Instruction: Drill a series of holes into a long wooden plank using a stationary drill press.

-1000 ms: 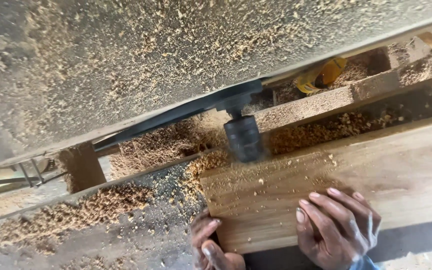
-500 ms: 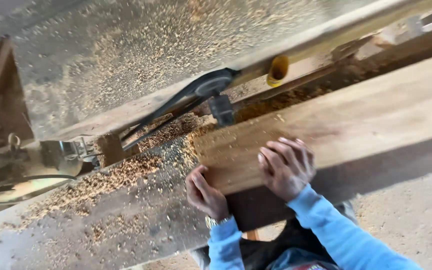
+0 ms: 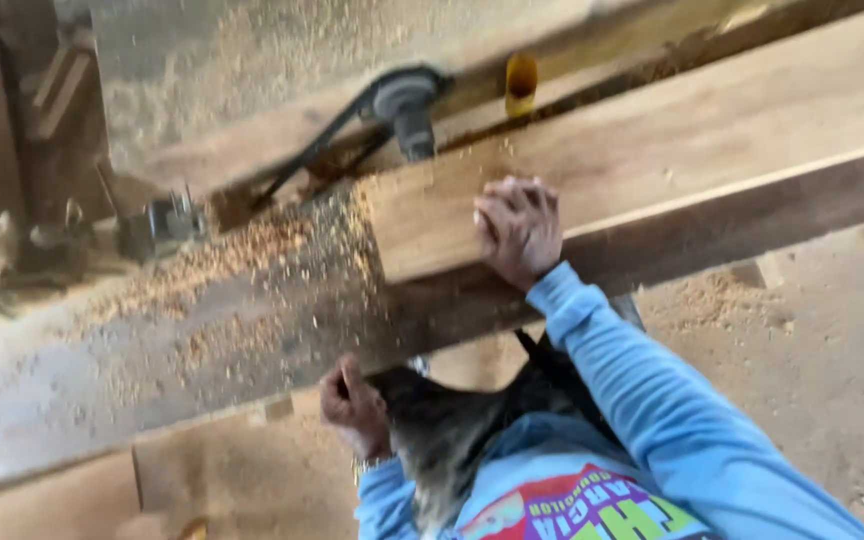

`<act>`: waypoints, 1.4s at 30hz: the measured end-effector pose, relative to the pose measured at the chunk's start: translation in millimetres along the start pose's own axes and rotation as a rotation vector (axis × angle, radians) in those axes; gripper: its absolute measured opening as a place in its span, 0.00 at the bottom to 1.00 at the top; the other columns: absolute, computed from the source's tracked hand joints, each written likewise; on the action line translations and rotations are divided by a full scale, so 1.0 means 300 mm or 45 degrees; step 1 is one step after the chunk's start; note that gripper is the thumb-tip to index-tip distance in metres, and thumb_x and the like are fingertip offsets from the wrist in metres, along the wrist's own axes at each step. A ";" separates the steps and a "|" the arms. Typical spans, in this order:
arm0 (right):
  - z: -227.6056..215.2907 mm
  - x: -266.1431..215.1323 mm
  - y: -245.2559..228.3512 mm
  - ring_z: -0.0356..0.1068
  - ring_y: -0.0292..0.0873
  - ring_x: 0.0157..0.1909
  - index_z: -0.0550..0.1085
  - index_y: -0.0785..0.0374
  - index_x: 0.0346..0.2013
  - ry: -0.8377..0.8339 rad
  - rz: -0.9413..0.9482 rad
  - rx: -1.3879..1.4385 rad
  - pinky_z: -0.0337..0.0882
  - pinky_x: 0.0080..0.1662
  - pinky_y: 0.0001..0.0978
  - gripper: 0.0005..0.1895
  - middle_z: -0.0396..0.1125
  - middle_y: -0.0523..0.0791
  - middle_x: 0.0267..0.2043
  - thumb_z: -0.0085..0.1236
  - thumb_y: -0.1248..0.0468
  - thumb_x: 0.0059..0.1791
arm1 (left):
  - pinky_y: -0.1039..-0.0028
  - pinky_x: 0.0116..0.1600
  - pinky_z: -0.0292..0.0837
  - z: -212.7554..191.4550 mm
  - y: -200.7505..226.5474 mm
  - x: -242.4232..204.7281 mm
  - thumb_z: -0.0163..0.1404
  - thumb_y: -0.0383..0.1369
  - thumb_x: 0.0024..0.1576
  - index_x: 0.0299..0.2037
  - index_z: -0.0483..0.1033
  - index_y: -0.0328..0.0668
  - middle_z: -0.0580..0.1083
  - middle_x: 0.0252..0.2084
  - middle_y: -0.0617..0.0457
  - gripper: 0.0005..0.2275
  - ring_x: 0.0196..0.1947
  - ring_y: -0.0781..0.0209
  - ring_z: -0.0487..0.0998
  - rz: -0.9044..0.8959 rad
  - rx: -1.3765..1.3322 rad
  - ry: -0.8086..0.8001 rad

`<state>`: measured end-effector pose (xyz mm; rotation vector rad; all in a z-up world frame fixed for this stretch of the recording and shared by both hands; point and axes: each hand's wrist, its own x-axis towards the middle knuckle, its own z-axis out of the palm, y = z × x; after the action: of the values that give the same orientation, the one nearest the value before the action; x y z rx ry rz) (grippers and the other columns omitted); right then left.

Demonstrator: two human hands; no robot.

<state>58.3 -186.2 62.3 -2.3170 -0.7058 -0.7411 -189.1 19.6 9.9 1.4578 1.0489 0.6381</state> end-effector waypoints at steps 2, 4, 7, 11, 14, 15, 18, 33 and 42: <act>-0.004 -0.025 0.049 0.69 0.50 0.55 0.77 0.54 0.40 -0.075 -0.002 0.083 0.62 0.60 0.50 0.04 0.72 0.44 0.49 0.59 0.60 0.51 | 0.70 0.27 0.59 -0.200 -0.205 -0.104 0.53 0.38 0.66 0.36 0.76 0.33 0.67 0.20 0.51 0.13 0.21 0.62 0.64 0.132 0.362 -0.047; -0.028 -0.021 0.086 0.70 0.49 0.54 0.77 0.53 0.39 -0.135 -0.024 0.162 0.63 0.59 0.50 0.03 0.72 0.44 0.48 0.60 0.61 0.51 | 0.69 0.30 0.64 -0.309 -0.302 -0.225 0.52 0.39 0.68 0.31 0.75 0.33 0.69 0.20 0.50 0.17 0.24 0.59 0.67 0.264 0.705 -0.093; -0.069 -0.053 0.174 0.72 0.50 0.53 0.75 0.58 0.39 -0.075 -0.020 0.380 0.69 0.60 0.49 0.01 0.74 0.44 0.47 0.59 0.67 0.53 | 0.65 0.39 0.72 -0.335 -0.235 -0.427 0.53 0.40 0.58 0.40 0.79 0.44 0.77 0.35 0.50 0.10 0.35 0.54 0.76 0.443 0.772 -0.241; -0.051 -0.088 0.322 0.73 0.48 0.45 0.71 0.69 0.47 0.156 -0.152 0.414 0.75 0.48 0.40 0.05 0.70 0.52 0.45 0.55 0.71 0.57 | 0.52 0.55 0.63 -0.316 -0.141 -0.540 0.56 0.39 0.52 0.40 0.80 0.50 0.70 0.53 0.43 0.09 0.54 0.42 0.67 0.795 1.079 -0.467; -0.106 -0.055 0.327 0.75 0.49 0.46 0.75 0.66 0.44 0.094 -0.094 0.318 0.75 0.51 0.41 0.03 0.73 0.49 0.45 0.60 0.69 0.57 | 0.51 0.56 0.61 -0.318 -0.156 -0.532 0.55 0.37 0.54 0.37 0.78 0.51 0.71 0.53 0.47 0.05 0.57 0.41 0.66 0.789 1.192 -0.559; -0.127 -0.042 0.322 0.76 0.51 0.46 0.78 0.64 0.42 0.001 -0.062 0.188 0.74 0.52 0.43 0.01 0.75 0.49 0.45 0.62 0.69 0.56 | 0.51 0.54 0.61 -0.320 -0.156 -0.525 0.54 0.37 0.57 0.38 0.77 0.49 0.72 0.51 0.49 0.05 0.56 0.42 0.67 0.809 1.219 -0.622; -0.101 -0.053 0.359 0.76 0.50 0.50 0.80 0.63 0.47 -0.034 0.076 0.249 0.74 0.56 0.41 0.06 0.76 0.50 0.49 0.63 0.67 0.56 | 0.54 0.56 0.62 -0.358 -0.282 -0.503 0.52 0.36 0.59 0.38 0.75 0.47 0.75 0.42 0.52 0.05 0.52 0.45 0.70 0.837 1.099 -0.608; -0.010 0.041 0.308 0.65 0.56 0.64 0.74 0.65 0.58 -0.247 0.077 -0.010 0.58 0.63 0.53 0.23 0.69 0.54 0.61 0.62 0.56 0.53 | 0.65 0.36 0.74 -0.390 0.027 -0.515 0.54 0.31 0.57 0.35 0.78 0.36 0.76 0.31 0.46 0.05 0.30 0.51 0.79 0.371 0.585 -0.924; 0.129 0.164 0.261 0.66 0.56 0.64 0.75 0.61 0.54 -0.291 -0.074 -0.027 0.57 0.63 0.55 0.19 0.71 0.52 0.58 0.59 0.55 0.53 | 0.72 0.38 0.79 -0.217 0.183 -0.225 0.51 0.32 0.64 0.41 0.81 0.37 0.80 0.38 0.50 0.08 0.37 0.61 0.81 0.736 0.156 -0.691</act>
<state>155.0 -198.7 39.0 -2.4340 -0.8725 -0.5154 -261.9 -4.5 86.9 1.9198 0.2402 0.5298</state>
